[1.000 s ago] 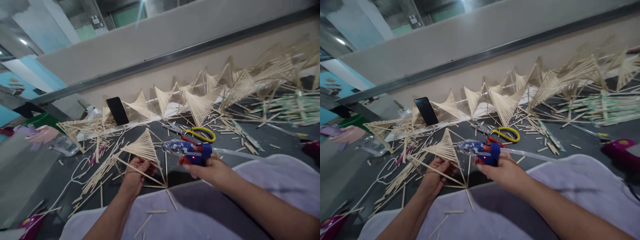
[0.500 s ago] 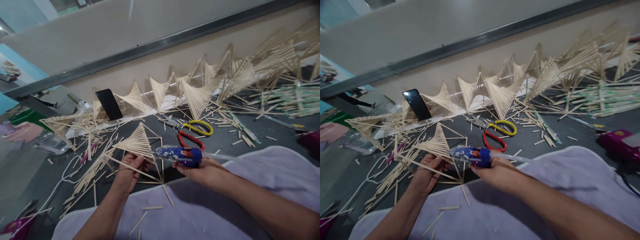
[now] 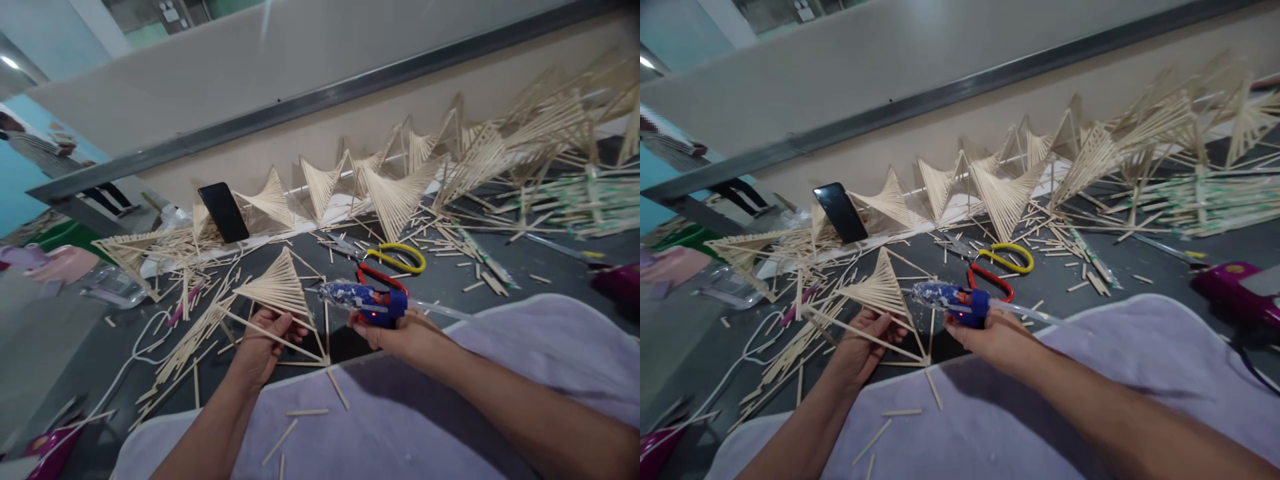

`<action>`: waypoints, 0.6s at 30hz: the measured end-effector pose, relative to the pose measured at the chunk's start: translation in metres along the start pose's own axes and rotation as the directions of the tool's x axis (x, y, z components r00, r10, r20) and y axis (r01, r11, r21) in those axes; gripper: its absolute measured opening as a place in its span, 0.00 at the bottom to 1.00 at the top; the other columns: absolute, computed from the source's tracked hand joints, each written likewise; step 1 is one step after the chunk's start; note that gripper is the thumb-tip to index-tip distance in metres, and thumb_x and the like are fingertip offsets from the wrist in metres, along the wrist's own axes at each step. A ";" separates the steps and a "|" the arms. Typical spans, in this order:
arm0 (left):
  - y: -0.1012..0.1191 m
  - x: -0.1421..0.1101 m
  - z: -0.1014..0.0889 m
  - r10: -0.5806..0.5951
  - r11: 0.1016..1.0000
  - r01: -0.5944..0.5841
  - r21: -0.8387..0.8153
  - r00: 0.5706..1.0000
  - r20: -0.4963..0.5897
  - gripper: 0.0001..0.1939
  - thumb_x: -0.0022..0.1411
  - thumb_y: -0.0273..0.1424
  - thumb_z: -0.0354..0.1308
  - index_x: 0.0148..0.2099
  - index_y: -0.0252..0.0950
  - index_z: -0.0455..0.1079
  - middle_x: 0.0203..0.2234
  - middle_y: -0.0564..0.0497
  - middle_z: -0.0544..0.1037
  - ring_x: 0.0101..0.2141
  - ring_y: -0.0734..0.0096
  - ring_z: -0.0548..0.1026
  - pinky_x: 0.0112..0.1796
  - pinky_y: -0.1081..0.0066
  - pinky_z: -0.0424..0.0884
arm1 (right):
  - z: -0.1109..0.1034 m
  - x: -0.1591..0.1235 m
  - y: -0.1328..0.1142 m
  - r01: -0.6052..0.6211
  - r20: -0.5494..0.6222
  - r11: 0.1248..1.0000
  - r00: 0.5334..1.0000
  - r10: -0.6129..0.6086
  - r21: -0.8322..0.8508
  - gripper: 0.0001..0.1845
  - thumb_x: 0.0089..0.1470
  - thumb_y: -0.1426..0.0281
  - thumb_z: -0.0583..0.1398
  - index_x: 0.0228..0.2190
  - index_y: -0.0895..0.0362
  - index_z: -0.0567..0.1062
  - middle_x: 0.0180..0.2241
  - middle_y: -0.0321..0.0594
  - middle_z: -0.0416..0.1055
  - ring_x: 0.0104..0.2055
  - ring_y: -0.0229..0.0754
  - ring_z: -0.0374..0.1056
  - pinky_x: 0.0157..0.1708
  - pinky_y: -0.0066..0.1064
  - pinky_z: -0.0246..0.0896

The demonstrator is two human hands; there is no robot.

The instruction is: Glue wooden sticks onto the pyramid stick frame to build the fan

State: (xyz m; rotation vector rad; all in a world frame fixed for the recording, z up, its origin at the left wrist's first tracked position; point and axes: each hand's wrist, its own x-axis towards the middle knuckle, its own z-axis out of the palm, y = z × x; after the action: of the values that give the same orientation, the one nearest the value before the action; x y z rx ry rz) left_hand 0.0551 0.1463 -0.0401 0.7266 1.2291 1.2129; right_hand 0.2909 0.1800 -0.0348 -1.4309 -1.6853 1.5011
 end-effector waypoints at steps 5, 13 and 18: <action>0.003 -0.010 -0.004 -0.013 1.000 0.014 -0.010 1.000 0.015 0.08 0.50 0.32 0.63 0.33 0.35 0.69 0.29 0.49 0.77 0.32 0.67 0.77 0.36 0.69 0.72 | -0.003 0.000 -0.005 0.012 0.015 0.999 1.000 -0.012 -0.032 0.15 0.43 0.57 0.59 0.28 0.53 0.77 0.23 0.38 0.73 0.29 0.44 0.68 0.29 0.31 0.63; 0.010 -0.023 0.002 0.037 0.979 -0.022 -0.202 0.997 0.070 0.07 0.55 0.31 0.58 0.38 0.37 0.66 0.25 0.53 0.72 0.32 0.65 0.76 0.41 0.60 0.70 | -0.002 0.001 -0.005 0.060 0.007 0.997 0.998 -0.060 -0.053 0.16 0.44 0.57 0.57 0.30 0.54 0.76 0.22 0.37 0.72 0.29 0.43 0.68 0.30 0.30 0.62; 0.009 -0.023 -0.004 -0.060 0.971 0.044 -0.237 0.996 -0.063 0.08 0.53 0.29 0.60 0.37 0.35 0.69 0.26 0.50 0.74 0.34 0.64 0.76 0.44 0.59 0.70 | -0.001 -0.001 -0.009 0.017 0.018 0.999 1.000 -0.017 -0.043 0.15 0.44 0.58 0.57 0.30 0.53 0.77 0.23 0.37 0.73 0.29 0.43 0.68 0.28 0.30 0.61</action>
State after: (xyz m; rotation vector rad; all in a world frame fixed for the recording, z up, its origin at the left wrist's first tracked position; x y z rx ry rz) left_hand 0.0507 0.1266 -0.0258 0.4777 1.1295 1.3232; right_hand 0.2883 0.1803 -0.0258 -1.4258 -1.7459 1.4805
